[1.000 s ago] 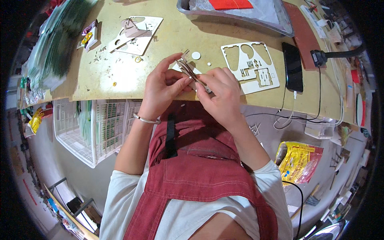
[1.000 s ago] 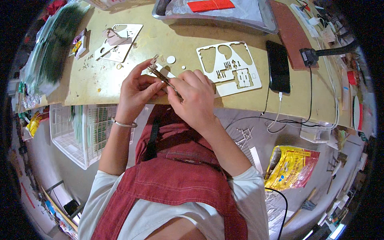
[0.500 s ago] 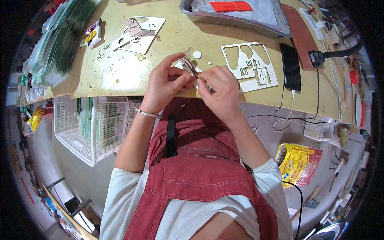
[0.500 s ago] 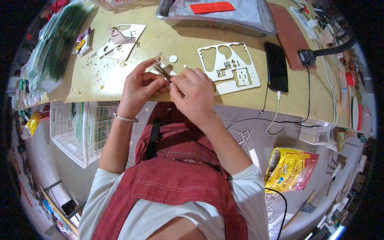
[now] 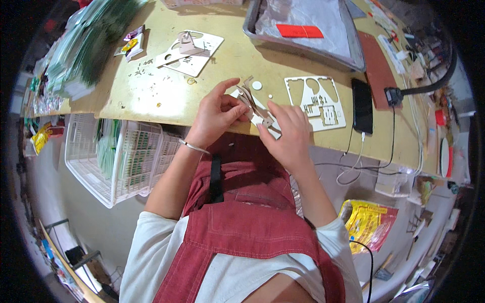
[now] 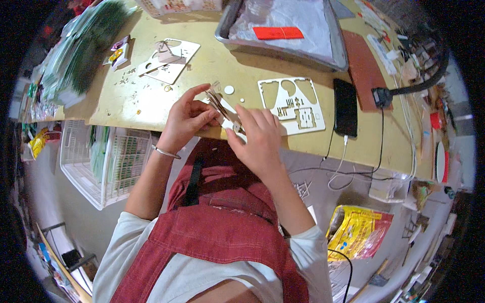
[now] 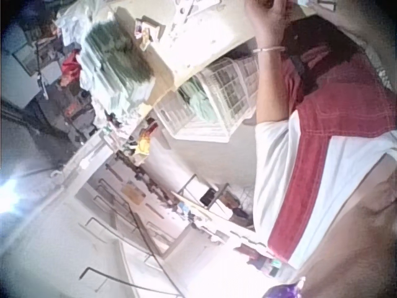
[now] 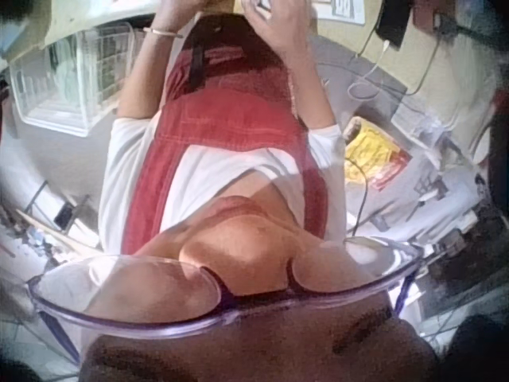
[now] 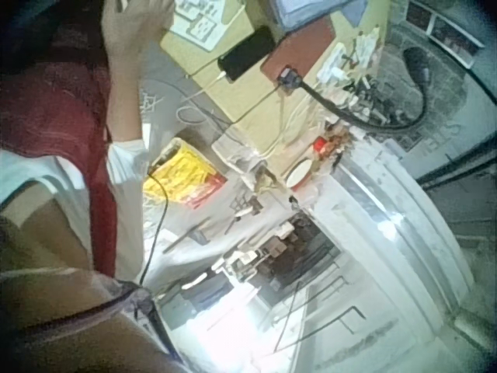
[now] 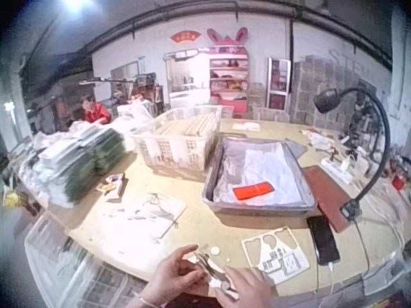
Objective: The person assembles small white plastic or paper craft components on a cluttered workbench. They detach pieces from a plastic sprue, fit them into a base frame, and repeatedly adjust and test the fit of the parts. The workspace contains baskets, tools, and other craft materials.
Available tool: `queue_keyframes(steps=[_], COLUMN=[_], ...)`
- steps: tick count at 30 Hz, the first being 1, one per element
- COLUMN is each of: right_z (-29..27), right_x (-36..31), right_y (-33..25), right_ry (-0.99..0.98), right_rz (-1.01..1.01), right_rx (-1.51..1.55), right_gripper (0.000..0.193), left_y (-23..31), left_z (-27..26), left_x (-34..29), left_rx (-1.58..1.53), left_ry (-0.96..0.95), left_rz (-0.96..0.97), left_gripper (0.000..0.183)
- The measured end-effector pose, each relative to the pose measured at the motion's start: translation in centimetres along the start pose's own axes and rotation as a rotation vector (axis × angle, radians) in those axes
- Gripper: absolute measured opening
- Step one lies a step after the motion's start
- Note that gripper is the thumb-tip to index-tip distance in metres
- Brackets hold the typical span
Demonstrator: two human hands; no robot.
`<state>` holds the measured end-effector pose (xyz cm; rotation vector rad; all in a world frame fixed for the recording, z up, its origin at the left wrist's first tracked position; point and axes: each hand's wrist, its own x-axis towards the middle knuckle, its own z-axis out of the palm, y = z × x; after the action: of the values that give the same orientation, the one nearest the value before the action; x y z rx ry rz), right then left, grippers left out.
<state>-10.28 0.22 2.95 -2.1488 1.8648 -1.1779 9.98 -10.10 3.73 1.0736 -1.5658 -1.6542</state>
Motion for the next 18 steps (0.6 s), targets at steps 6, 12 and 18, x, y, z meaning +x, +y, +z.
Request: queue_keyframes(steps=[6,12,18], right_z=[0.5,2.3,2.6], right_x=[-2.6,-1.4,-0.6], right_y=[-1.3,-3.5,-4.0], right_ry=[0.031,-0.025,-0.07], right_rz=[0.01,-0.018,0.017], right_rx=[-0.094,-0.115,0.106], right_gripper=[0.074,0.092,0.062], left_y=[0.2,-1.6,-1.8], left_z=[0.6,-0.8,-2.1], left_x=[-0.7,-1.2,-3.6], left_rx=[-0.07,-0.201,0.159], left_ry=[0.063,0.147,0.246], left_rz=[0.038,0.153,0.328], left_gripper=[0.058,0.052,0.047])
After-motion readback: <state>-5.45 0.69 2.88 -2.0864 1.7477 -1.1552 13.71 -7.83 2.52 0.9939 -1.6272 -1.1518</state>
